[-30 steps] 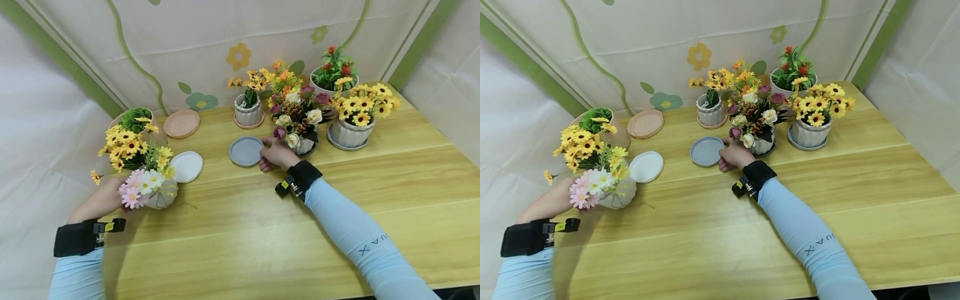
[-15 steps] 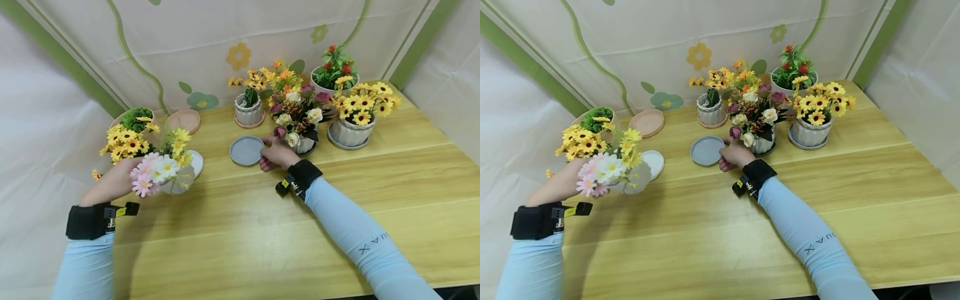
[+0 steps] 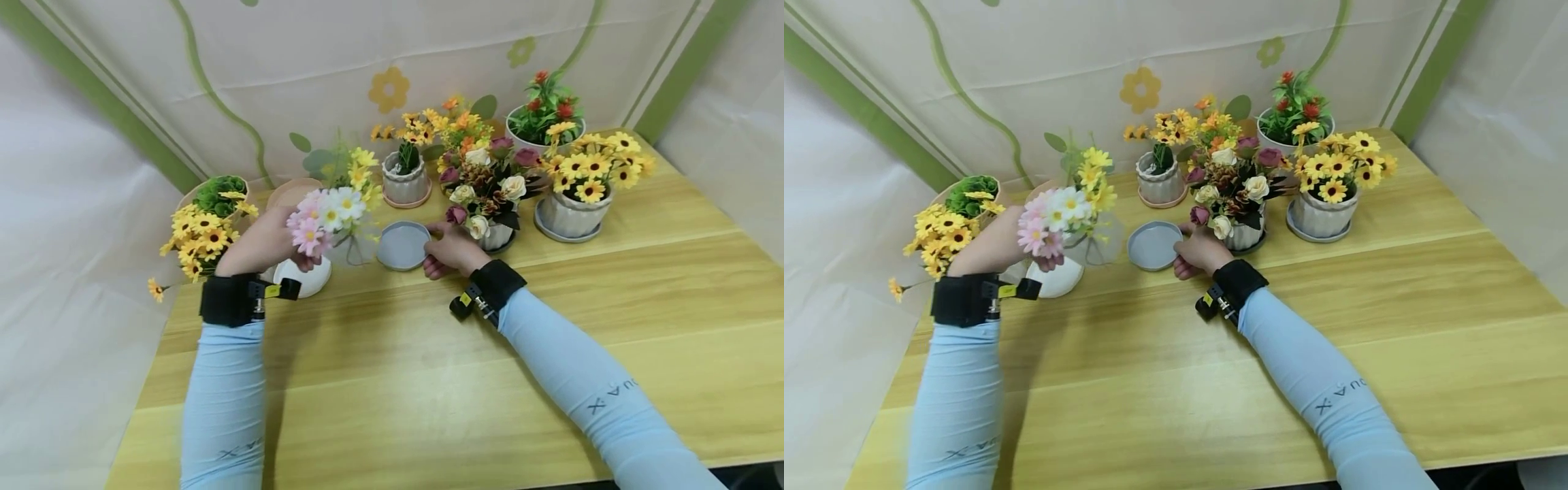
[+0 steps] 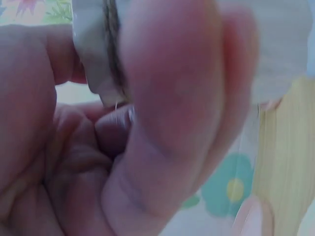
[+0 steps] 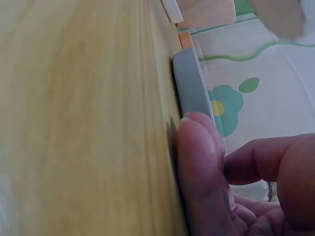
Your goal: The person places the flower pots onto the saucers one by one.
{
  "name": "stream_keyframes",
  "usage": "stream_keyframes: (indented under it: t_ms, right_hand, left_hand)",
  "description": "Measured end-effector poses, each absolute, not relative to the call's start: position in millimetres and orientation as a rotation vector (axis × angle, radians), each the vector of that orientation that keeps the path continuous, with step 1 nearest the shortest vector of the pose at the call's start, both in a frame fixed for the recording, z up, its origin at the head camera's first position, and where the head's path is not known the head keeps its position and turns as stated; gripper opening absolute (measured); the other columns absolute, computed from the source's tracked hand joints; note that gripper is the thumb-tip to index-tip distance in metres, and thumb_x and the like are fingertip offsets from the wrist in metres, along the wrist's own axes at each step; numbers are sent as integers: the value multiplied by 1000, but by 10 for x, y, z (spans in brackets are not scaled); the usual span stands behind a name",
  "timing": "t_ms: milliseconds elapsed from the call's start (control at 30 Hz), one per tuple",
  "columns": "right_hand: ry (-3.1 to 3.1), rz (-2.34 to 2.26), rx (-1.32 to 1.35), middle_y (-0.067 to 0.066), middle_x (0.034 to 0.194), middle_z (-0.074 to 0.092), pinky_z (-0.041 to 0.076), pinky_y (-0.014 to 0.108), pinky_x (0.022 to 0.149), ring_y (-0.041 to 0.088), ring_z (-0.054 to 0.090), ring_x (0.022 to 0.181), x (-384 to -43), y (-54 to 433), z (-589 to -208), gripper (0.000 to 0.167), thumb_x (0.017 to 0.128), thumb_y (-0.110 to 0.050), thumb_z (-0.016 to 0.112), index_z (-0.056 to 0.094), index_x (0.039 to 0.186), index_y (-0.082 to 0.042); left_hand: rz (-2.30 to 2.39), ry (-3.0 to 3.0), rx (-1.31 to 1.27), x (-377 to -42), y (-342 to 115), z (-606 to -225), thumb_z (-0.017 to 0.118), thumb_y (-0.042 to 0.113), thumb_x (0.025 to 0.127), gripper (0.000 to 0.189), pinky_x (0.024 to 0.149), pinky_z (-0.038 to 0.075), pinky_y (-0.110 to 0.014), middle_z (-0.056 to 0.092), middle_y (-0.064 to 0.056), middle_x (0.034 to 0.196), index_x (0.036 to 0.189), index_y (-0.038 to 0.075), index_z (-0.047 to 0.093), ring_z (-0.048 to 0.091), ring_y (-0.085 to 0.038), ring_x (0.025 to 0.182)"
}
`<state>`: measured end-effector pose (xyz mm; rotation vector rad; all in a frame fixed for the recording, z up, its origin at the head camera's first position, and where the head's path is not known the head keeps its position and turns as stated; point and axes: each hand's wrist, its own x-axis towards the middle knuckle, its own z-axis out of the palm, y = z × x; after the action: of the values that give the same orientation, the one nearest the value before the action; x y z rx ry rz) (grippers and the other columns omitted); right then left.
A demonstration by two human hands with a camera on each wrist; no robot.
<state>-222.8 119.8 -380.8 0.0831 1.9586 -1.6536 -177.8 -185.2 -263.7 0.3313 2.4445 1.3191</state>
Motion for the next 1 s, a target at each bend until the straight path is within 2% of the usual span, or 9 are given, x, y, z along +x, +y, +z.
stream_keyframes:
  t_ms: [67, 300, 433, 667, 867, 1000]
  right_hand:
    - [1955, -1658, 75, 16, 71, 66, 61, 37, 56, 22, 66, 54, -2223, 1189, -3815, 57, 98, -5, 47, 35, 153, -14]
    - [1952, -1652, 67, 16, 73, 66, 61, 37, 57, 23, 66, 55, -2215, 1141, -3835, 58, 98, -6, 47, 34, 154, -15]
    - [1953, -1652, 66, 17, 74, 67, 61, 38, 58, 23, 67, 55, -2209, 1123, -3838, 56, 99, -6, 48, 35, 153, -15]
    - [1961, -1671, 84, 20, 75, 67, 61, 40, 59, 25, 67, 56, -2223, 1154, -3813, 52, 101, -6, 49, 39, 151, -13]
    - [1968, -1670, 77, 20, 77, 67, 62, 41, 60, 25, 68, 58, -2221, 1177, -3793, 56, 100, -6, 52, 36, 153, -13]
    - [1960, -1666, 97, 20, 79, 67, 62, 41, 61, 25, 67, 58, -2229, 1187, -3795, 58, 100, -5, 52, 33, 154, -14]
  left_hand:
    - [1398, 2401, 308, -1843, -1744, -2692, 56, 16, 102, 28, 57, 59, -47, 66, -23, 78, 128, 3, 58, 66, -29, 62]
    - [1523, 2337, 67, -1998, -1445, -2891, 42, 19, 106, 34, 61, 61, -37, 67, -21, 75, 113, -8, 62, 68, -23, 63]
    - [1521, 2336, -12, -2058, -1337, -2987, 43, 21, 106, 35, 62, 61, -36, 69, -19, 75, 113, -9, 61, 68, -21, 61]
    - [1510, 2334, -8, -2135, -1178, -3069, 39, 15, 104, 32, 63, 61, -40, 69, -23, 77, 108, -7, 63, 69, -23, 61]
    - [1508, 2325, -15, -2184, -1080, -3150, 42, 13, 102, 28, 65, 61, -44, 68, -21, 73, 101, -6, 62, 68, -22, 58]
    - [1507, 2314, -27, -2208, -1029, -3190, 42, 12, 102, 26, 65, 61, -42, 68, -21, 74, 99, -6, 62, 68, -23, 59]
